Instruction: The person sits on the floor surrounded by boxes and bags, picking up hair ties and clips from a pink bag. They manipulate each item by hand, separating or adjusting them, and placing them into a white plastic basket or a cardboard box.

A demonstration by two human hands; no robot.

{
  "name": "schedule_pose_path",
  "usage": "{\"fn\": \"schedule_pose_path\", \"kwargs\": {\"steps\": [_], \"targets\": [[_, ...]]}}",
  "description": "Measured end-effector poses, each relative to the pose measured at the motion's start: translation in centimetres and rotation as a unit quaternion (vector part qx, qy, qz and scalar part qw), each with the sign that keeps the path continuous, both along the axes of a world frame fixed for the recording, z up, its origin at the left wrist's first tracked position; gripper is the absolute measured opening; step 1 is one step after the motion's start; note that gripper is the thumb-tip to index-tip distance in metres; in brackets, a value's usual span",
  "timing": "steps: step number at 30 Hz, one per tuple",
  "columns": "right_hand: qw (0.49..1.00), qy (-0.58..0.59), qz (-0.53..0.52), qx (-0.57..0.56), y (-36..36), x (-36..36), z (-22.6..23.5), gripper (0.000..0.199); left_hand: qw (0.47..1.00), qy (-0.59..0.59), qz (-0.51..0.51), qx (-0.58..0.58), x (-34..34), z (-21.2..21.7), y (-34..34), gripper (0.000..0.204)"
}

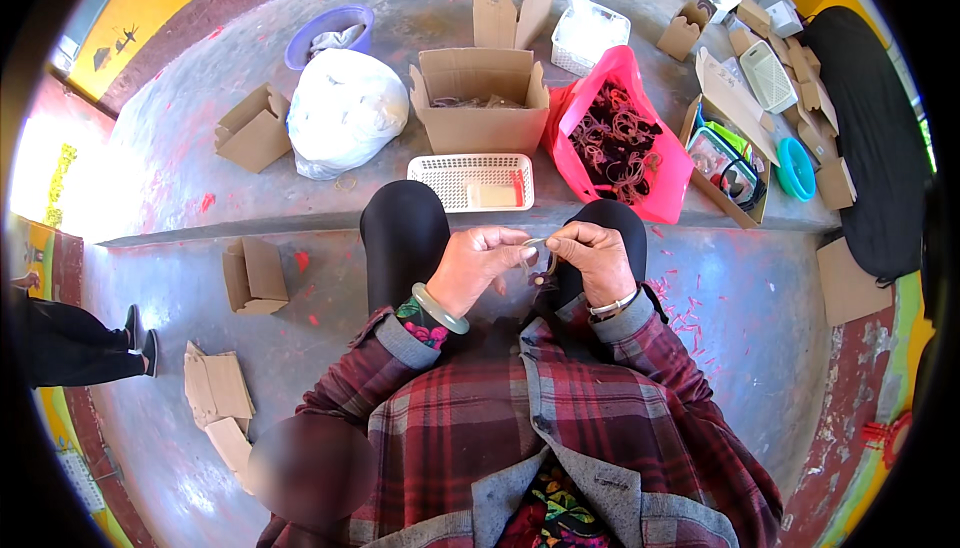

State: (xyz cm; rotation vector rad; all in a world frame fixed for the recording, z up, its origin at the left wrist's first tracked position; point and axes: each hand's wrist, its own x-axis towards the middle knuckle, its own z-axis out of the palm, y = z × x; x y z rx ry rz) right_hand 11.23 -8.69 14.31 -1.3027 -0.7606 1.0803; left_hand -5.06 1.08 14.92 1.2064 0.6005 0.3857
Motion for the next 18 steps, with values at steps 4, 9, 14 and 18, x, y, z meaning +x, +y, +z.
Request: {"fn": "schedule_pose_path", "kwargs": {"steps": [4,9,14,18], "targets": [[1.0,-0.002,-0.025,0.001,0.0,0.0,0.0,0.007,0.999,0.016,0.033,0.003,-0.2,-0.6,0.3,0.019],[1.0,0.006,-0.024,0.004,0.1,-0.1,0.0,0.01,0.997,0.006,0.065,0.028,0.0,-0.6,0.0,0.019],[0.999,0.029,-0.022,0.019,0.1,-0.4,-0.1,0.012,0.995,-0.009,0.087,0.043,0.1,-0.9,-0.3,0.016],[0.999,0.005,-0.032,0.025,0.2,-0.6,-0.1,0.013,0.994,-0.01,0.09,0.055,0.2,-1.3,-0.2,0.015]]}}
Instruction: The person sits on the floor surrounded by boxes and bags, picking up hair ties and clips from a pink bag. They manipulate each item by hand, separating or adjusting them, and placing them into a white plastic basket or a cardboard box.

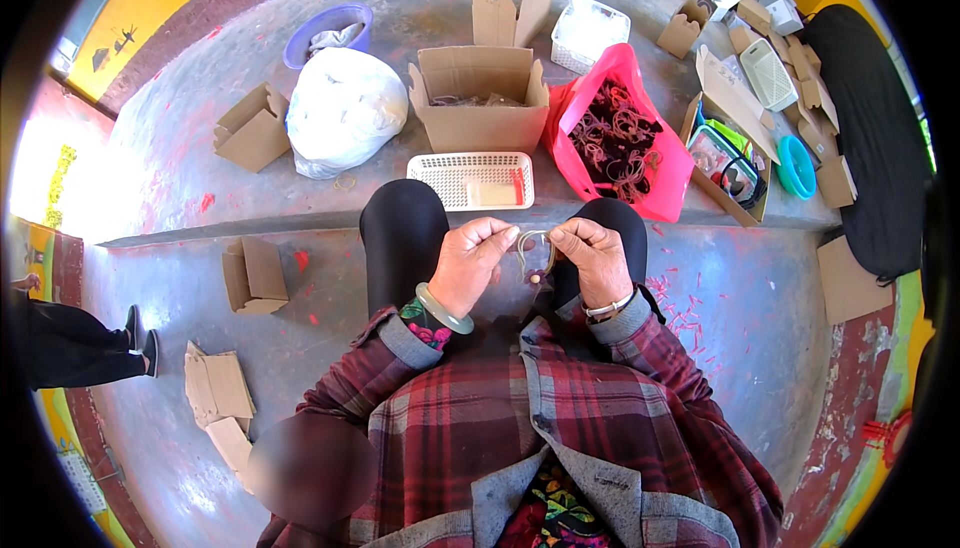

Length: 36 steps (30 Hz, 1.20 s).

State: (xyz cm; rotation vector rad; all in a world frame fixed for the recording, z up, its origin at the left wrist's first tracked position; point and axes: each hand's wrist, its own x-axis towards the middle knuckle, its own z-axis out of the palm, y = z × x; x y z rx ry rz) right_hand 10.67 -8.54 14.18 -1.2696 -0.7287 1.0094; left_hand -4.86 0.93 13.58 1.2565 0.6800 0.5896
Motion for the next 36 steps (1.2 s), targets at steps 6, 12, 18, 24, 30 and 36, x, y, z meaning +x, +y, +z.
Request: {"fn": "schedule_pose_path", "kwargs": {"steps": [6,12,18,24,30,36], "targets": [[0.998,-0.058,0.006,-0.017,0.0,0.3,-0.5,0.012,0.995,-0.014,-0.06,-0.074,0.6,0.7,-0.2,0.015],[0.996,-0.07,0.048,-0.024,0.1,0.3,-1.1,0.011,0.995,0.026,-0.096,-0.033,0.7,0.2,-0.2,0.014],[0.998,-0.025,0.053,-0.018,0.0,0.0,-0.9,0.012,0.993,0.029,-0.103,-0.043,0.5,0.5,-0.2,0.015],[0.998,-0.008,0.057,-0.016,-0.1,-0.4,-0.6,0.011,0.991,0.024,-0.124,-0.046,0.2,-0.2,0.1,0.014],[0.999,-0.009,0.03,-0.025,0.0,0.5,-0.7,0.012,0.986,-0.005,-0.149,-0.073,-0.2,-0.3,0.5,0.018],[0.999,0.012,0.002,-0.031,0.1,1.0,-0.5,0.014,0.988,-0.041,-0.08,-0.128,0.0,-0.5,0.7,0.02]]}}
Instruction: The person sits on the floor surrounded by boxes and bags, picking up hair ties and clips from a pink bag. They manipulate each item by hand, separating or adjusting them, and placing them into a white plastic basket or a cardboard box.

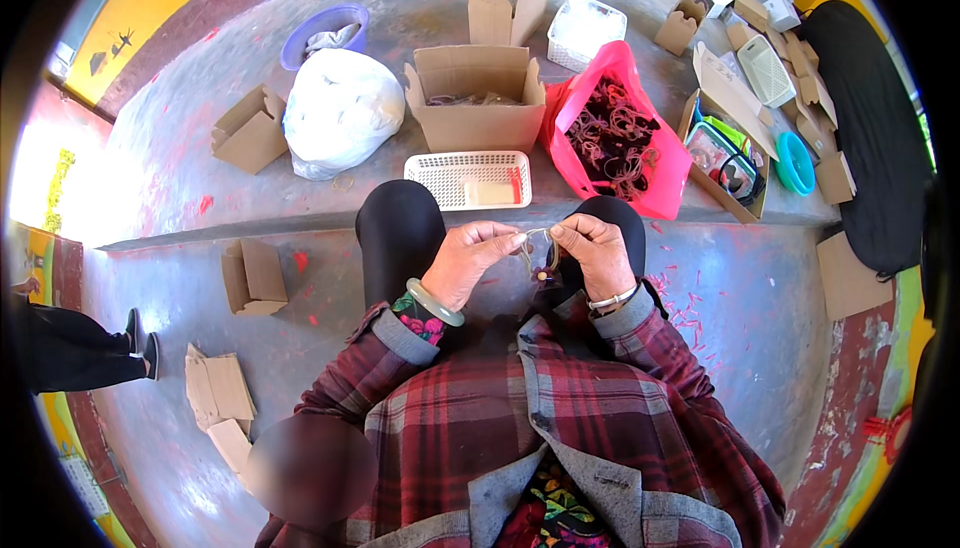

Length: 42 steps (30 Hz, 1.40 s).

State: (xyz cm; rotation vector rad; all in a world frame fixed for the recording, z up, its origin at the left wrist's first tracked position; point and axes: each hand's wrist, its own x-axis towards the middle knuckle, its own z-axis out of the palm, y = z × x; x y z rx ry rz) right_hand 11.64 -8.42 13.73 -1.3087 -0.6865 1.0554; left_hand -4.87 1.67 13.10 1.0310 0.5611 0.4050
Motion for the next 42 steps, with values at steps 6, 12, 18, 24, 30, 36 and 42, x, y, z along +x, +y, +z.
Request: {"fn": "schedule_pose_path", "kwargs": {"steps": [6,12,18,24,30,36,42], "targets": [[0.999,0.037,0.005,-0.003,0.0,-0.1,-0.1,0.015,0.995,0.032,0.013,0.098,0.2,0.1,-0.1,0.017],[0.993,0.093,0.071,-0.028,0.1,-0.2,0.2,0.014,0.987,0.06,0.009,0.146,0.5,0.5,-0.7,0.016],[0.996,0.061,0.058,-0.019,-0.1,-0.3,-0.1,0.01,0.992,0.041,0.013,0.118,0.5,0.2,-0.9,0.014],[0.996,0.065,0.055,-0.006,-0.1,-0.4,-0.8,0.009,0.995,0.042,0.018,0.085,0.4,-0.2,-0.9,0.014],[0.996,0.08,0.042,-0.014,-0.1,0.2,-0.9,0.014,0.999,0.01,0.029,0.041,0.2,0.2,-0.5,0.014],[0.998,0.052,0.035,-0.022,-0.3,0.9,-0.7,0.014,0.995,0.023,0.043,0.083,0.1,0.1,-0.7,0.017],[0.999,-0.018,0.031,-0.016,-0.3,1.0,-0.7,0.013,0.99,0.032,0.038,0.135,0.1,0.2,-0.5,0.017]]}}
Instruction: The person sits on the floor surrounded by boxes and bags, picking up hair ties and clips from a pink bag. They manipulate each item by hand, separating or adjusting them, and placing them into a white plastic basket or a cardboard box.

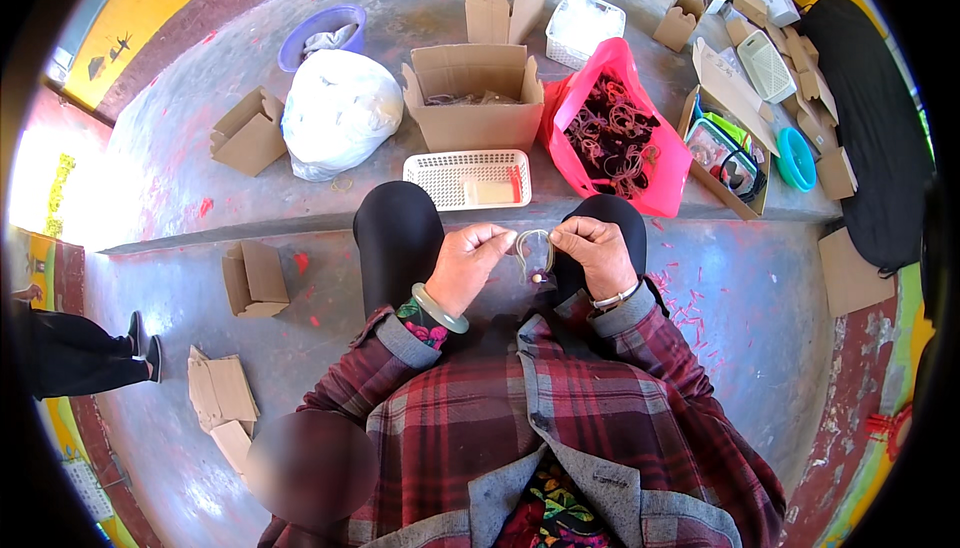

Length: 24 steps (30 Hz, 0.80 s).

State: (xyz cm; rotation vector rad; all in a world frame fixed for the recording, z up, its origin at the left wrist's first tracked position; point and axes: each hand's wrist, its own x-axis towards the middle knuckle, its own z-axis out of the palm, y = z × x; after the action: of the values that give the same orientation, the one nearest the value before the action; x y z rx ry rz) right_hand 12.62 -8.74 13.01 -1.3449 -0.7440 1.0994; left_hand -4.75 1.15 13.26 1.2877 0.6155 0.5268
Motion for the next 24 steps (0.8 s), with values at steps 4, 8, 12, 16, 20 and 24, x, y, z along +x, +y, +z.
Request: {"fn": "schedule_pose_path", "kwargs": {"steps": [4,8,12,16,20,24], "targets": [[0.996,-0.086,0.014,0.03,0.1,0.1,-0.5,0.011,0.996,-0.024,0.021,-0.083,0.9,1.6,-0.6,0.016],[0.975,-0.209,0.054,0.06,0.3,-0.3,0.3,0.01,0.997,0.02,-0.075,-0.027,0.6,-0.1,0.0,0.018],[0.969,-0.227,0.07,0.062,0.2,-0.4,0.6,0.01,0.994,0.056,-0.092,0.003,0.5,-0.2,0.2,0.017],[0.97,-0.22,0.076,0.073,0.2,-0.4,0.5,0.01,0.997,0.042,-0.06,0.023,0.6,-0.7,0.0,0.013],[0.987,-0.129,0.072,0.065,0.5,-0.7,0.2,0.011,0.999,0.024,-0.012,-0.017,0.5,0.3,-0.1,0.012],[0.994,0.018,0.108,0.024,0.8,-1.0,0.6,0.014,0.986,-0.048,0.047,-0.151,0.6,1.3,0.5,0.012]]}}
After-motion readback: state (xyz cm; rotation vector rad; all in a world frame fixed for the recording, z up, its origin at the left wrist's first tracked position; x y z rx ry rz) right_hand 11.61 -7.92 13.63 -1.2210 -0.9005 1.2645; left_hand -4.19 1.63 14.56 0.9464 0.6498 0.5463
